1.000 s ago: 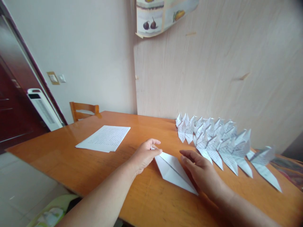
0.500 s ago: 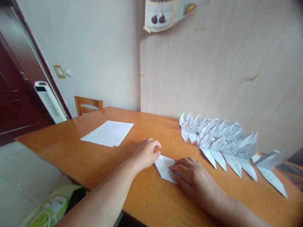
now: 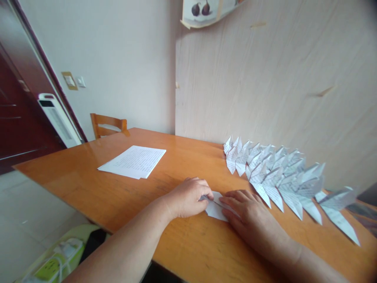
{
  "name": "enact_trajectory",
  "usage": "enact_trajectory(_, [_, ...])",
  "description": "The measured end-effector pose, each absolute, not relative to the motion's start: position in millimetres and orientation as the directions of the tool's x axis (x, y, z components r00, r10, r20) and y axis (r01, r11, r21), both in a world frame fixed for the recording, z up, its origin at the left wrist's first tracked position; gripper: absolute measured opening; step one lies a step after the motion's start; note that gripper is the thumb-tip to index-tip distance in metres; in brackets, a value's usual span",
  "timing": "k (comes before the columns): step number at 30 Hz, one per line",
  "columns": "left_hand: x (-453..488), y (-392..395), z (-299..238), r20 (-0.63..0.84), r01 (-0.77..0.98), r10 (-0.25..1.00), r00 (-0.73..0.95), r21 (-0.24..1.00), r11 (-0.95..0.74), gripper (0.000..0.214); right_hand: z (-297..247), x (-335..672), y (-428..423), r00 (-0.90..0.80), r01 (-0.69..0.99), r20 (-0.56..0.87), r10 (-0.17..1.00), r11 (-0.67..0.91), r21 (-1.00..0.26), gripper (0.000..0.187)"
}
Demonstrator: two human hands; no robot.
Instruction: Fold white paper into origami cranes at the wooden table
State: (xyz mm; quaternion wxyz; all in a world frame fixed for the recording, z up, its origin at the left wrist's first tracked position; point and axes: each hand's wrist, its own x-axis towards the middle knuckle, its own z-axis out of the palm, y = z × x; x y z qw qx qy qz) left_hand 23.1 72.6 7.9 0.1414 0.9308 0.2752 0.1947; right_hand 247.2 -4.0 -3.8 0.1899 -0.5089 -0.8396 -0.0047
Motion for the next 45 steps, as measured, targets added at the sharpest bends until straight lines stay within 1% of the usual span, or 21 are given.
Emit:
enact_trajectory(4, [23,72,9,0.268,0.465,0.573,0.775,0.373,-0.803,0.024,-2,249,-4,-0.389,0.865,0.343,0.855,0.467,-0.185,0.027])
enact_trajectory(8, [24,72,8,0.269,0.457,0.562,0.782,0.366,-0.811,0.022,3,242,-9,-0.397,0.837,0.337,0.854,0.487,-0.247,0.021])
enact_trajectory(11, [24,72,6,0.269,0.458,0.567,0.779,0.374,-0.806,0.018,5,236,-12,-0.423,0.814,0.302,0.854,0.505,-0.286,0.019])
enact_trajectory(15, [24,72,5,0.270,0.466,0.576,0.771,0.376,-0.801,0.019,6,232,-13,-0.455,0.832,0.223,0.862,0.501,-0.240,0.017])
enact_trajectory(19, [26,69,7,0.262,0.477,0.575,0.775,0.354,-0.805,0.020,5,232,-13,-0.472,0.840,0.204,0.858,0.508,-0.190,0.016])
enact_trajectory(22, [29,65,10,0.268,0.465,0.540,0.798,0.295,-0.835,0.020,4,232,-14,-0.469,0.848,0.202,0.860,0.502,-0.171,0.014])
enact_trajectory(27, [32,63,17,0.210,0.452,0.468,0.858,0.122,-0.884,0.019,3,231,-14,-0.465,0.857,0.192,0.864,0.494,-0.148,0.014])
enact_trajectory(29, [32,65,20,0.187,0.427,0.435,0.881,0.085,-0.900,0.017,3,230,-13,-0.466,0.859,0.198,0.862,0.495,-0.132,0.013])
enact_trajectory(31, [32,67,22,0.174,0.398,0.405,0.898,0.073,-0.914,0.016,1,230,-12,-0.466,0.861,0.207,0.861,0.494,-0.118,0.012])
enact_trajectory(34, [31,68,21,0.179,0.375,0.386,0.905,0.097,-0.922,0.016,-1,231,-12,-0.462,0.862,0.225,0.858,0.494,-0.114,0.011])
enact_trajectory(38, [26,69,16,0.184,0.355,0.392,0.901,0.204,-0.912,0.015,-3,232,-12,-0.459,0.852,0.237,0.856,0.500,-0.157,0.014])
enact_trajectory(40, [23,69,14,0.191,0.341,0.390,0.901,0.246,-0.907,0.019,-3,232,-12,-0.441,0.854,0.243,0.864,0.487,-0.182,0.014])
enact_trajectory(45, [18,74,14,0.209,0.288,0.378,0.902,0.362,-0.887,0.026,0,233,-12,-0.398,0.882,0.215,0.892,0.437,-0.179,0.016])
